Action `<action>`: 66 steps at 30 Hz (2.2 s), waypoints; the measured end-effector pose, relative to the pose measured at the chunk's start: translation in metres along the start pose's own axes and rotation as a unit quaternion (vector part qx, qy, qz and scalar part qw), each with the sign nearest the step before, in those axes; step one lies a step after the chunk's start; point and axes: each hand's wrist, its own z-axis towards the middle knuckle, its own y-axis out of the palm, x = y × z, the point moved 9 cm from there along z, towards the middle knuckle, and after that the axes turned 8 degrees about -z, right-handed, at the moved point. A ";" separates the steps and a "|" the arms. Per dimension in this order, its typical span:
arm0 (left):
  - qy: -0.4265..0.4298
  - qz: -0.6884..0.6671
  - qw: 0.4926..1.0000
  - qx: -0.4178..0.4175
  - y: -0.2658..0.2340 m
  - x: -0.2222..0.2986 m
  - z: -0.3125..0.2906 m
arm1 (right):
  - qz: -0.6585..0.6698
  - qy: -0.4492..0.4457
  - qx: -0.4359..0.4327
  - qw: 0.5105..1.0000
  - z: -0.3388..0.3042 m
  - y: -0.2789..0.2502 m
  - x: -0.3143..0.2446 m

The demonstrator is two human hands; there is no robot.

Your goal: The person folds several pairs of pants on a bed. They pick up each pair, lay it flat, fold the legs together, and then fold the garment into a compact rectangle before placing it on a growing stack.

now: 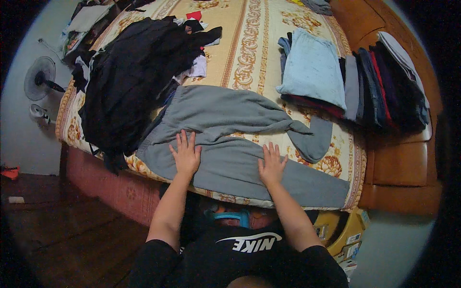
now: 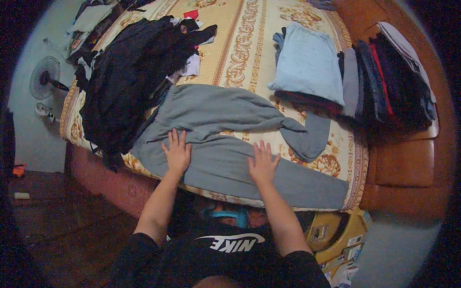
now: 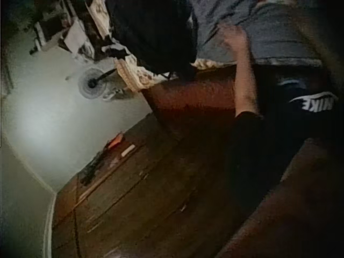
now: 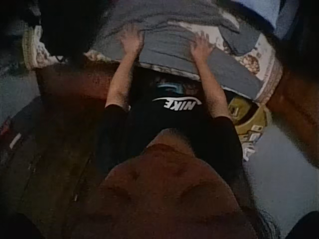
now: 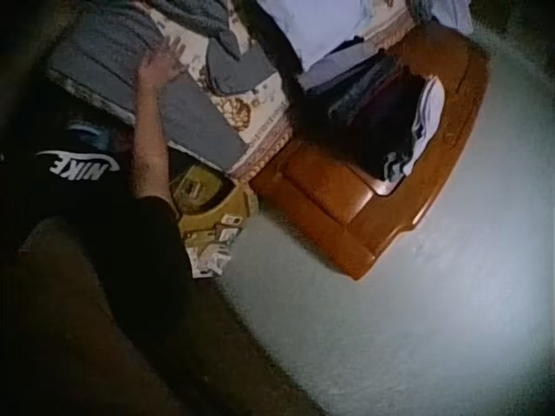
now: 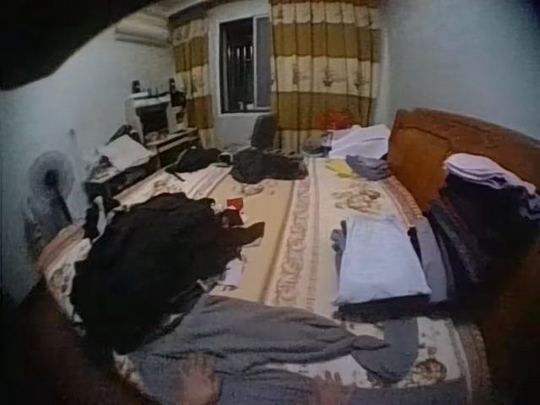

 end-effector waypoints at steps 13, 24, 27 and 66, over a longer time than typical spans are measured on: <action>0.121 -0.158 0.966 0.167 -0.057 -0.046 0.134 | 0.173 0.011 0.177 0.969 0.046 -0.026 0.040; 0.141 0.228 0.944 -0.193 -0.003 -0.028 0.250 | 0.120 0.073 -0.202 0.969 0.165 0.013 0.076; 0.212 0.128 0.961 0.124 -0.117 -0.002 0.250 | 0.152 0.124 0.005 0.981 0.177 -0.037 0.084; 0.172 -0.107 0.979 0.005 -0.099 -0.135 0.034 | -0.002 -0.273 -0.036 0.961 -0.088 -0.045 -0.074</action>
